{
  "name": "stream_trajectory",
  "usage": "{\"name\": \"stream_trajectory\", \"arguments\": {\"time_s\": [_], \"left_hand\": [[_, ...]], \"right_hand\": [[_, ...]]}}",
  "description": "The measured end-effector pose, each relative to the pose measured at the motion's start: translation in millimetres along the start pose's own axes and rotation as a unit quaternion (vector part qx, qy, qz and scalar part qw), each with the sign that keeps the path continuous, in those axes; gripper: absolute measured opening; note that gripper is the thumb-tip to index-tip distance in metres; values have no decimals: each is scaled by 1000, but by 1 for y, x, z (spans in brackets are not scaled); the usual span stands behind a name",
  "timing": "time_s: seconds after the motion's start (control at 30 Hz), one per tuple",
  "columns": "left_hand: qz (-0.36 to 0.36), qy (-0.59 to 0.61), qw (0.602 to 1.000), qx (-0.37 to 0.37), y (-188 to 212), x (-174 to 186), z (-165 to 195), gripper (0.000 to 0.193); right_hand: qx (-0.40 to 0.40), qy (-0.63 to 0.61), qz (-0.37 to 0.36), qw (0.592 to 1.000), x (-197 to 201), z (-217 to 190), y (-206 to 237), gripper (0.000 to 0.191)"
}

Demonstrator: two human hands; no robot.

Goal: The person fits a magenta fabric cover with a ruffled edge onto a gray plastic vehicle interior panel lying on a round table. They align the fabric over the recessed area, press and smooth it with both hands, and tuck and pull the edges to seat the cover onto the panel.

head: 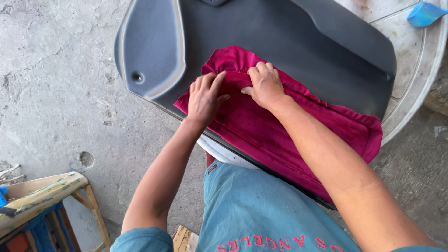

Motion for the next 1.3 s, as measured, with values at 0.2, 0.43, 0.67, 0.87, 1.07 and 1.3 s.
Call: {"name": "stream_trajectory", "arguments": {"time_s": [0.2,0.43,0.67,0.87,1.07,1.3], "left_hand": [[92,-3,993,73,41,3,-9,58],[94,22,991,96,41,2,-19,46],[88,30,991,94,38,3,-23,46],[104,28,990,96,38,1,-26,46],[110,24,989,98,37,-1,-28,42],[112,41,989,91,38,0,-28,36]], "right_hand": [[13,36,7,999,-2,-9,0,56],[77,73,100,989,-4,-52,9,61],[110,76,100,986,-19,-65,-10,55],[115,74,114,984,-23,-65,-14,54],[115,67,108,985,-24,-68,-15,46],[144,39,102,983,-19,-61,-13,34]]}}
Point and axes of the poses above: each hand's wrist, its own y-axis away from the middle knuckle, its own x-axis out of the back of the hand, z = x × y, the point moved 3 cm from there along -y, towards the middle knuckle, and after that the axes turned 6 degrees about -x, right-handed, at the moved point
